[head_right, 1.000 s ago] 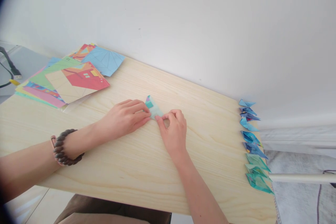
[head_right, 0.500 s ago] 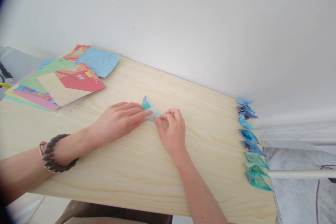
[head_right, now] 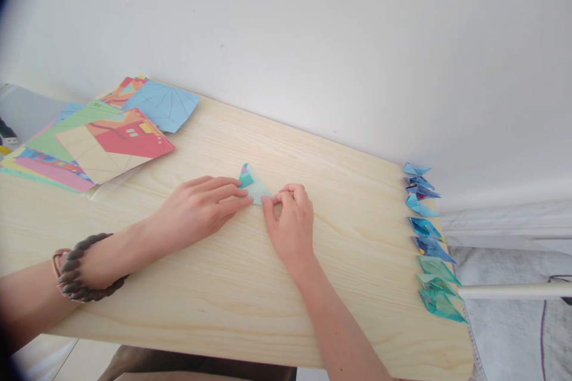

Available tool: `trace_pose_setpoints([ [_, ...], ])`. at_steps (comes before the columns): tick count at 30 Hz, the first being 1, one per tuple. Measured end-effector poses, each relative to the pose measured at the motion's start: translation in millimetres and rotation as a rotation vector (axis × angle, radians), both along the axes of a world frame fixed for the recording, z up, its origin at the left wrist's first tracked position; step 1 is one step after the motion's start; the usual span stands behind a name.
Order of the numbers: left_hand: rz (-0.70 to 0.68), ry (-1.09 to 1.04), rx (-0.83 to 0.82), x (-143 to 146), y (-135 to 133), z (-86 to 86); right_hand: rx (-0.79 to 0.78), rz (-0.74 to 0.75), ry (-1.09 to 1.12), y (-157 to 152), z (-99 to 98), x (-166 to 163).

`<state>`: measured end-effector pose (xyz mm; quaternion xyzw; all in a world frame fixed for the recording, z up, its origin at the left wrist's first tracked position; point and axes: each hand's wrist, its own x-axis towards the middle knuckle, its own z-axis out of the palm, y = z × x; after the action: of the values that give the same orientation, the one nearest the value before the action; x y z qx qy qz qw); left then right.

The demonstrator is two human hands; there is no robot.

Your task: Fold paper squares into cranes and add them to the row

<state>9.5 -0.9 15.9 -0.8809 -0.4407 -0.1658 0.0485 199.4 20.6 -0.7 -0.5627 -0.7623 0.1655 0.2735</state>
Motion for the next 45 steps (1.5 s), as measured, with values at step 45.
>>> trace_pose_setpoints([
  [45,-0.032,0.113,0.049,1.3,-0.6,1.4,0.035,-0.026,-0.040,0.7,-0.6,-1.2],
])
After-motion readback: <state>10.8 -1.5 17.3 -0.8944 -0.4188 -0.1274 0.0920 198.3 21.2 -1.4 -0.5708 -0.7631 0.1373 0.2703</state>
